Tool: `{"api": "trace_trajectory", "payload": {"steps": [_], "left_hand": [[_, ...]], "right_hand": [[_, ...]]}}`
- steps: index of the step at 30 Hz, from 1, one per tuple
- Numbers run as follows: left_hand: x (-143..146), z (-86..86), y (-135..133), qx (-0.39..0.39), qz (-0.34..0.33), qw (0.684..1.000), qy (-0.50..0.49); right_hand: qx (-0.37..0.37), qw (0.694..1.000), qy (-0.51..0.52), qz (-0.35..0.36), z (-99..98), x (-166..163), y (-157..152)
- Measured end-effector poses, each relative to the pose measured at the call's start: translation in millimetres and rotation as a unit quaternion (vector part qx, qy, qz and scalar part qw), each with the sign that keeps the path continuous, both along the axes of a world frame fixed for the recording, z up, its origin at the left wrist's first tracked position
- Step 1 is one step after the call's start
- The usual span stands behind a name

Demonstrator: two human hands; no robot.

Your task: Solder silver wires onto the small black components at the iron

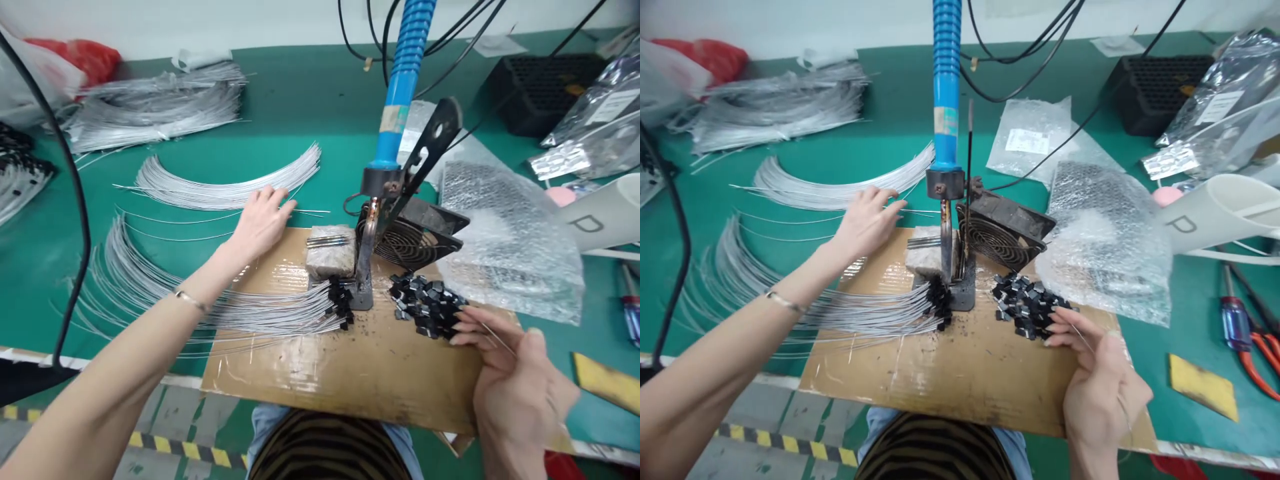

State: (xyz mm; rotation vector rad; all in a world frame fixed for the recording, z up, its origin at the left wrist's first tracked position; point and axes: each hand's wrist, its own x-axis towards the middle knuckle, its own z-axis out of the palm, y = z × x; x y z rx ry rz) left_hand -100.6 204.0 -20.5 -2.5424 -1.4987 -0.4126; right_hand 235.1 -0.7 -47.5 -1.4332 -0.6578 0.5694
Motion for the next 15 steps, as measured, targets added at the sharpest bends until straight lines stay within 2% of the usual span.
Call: {"api": "trace_trajectory", "payload": {"steps": [3,8,11,15], "left_hand": [[10,-6.8,25,-0.036,-0.037,0.999,0.003],[0,-3.8,24,-0.063,-0.034,0.996,-0.058],[-13,7.5,14,-0.073,-0.009,0.990,-0.119],[-19,35.0,-14,-0.073,0.015,0.979,-0.192]], "right_hand": [[-0.008,1.000,-0.001,0.005,0.5,-1,0],[-0.013,1.000,-0.005,0.014,0.3,1,0],[-0.013,1.000,-0.009,0.018,-0.2,1,0],[-0.004,1.000,-0.013,0.015,-0.8,0,0]]}}
